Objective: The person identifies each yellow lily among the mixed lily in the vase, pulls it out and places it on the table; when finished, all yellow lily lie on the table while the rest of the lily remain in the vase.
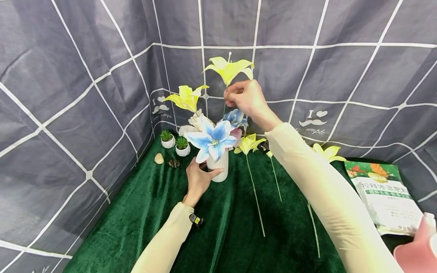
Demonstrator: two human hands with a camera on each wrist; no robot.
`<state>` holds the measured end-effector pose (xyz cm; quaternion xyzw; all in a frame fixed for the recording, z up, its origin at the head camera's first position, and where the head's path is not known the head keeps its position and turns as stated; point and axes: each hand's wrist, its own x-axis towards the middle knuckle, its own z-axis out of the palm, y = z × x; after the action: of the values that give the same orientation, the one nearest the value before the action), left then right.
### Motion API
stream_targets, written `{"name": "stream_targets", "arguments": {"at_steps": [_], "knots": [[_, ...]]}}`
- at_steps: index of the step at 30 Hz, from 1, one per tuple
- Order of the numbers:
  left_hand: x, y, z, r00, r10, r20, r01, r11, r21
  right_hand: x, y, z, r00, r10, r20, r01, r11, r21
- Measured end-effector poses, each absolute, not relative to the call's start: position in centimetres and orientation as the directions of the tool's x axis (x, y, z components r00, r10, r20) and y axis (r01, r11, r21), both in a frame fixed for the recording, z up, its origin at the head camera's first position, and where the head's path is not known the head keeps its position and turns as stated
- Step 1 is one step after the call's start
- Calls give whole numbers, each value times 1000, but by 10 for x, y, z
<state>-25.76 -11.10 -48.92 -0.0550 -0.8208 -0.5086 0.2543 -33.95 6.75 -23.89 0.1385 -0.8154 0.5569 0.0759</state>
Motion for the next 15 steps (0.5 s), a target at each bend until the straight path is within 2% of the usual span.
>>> {"name": "stream_targets", "arguments": {"at_steps": [4,15], "knots": [[-258,-111,-489,-867,-167,470,348,473,810,-338,71,-234,-935,-126,332,-355,325,-877],[-257,-110,-487,-874,-174,453,333,465,820,-338,67,-236,-919,-128,373,-394,364,-844]]}}
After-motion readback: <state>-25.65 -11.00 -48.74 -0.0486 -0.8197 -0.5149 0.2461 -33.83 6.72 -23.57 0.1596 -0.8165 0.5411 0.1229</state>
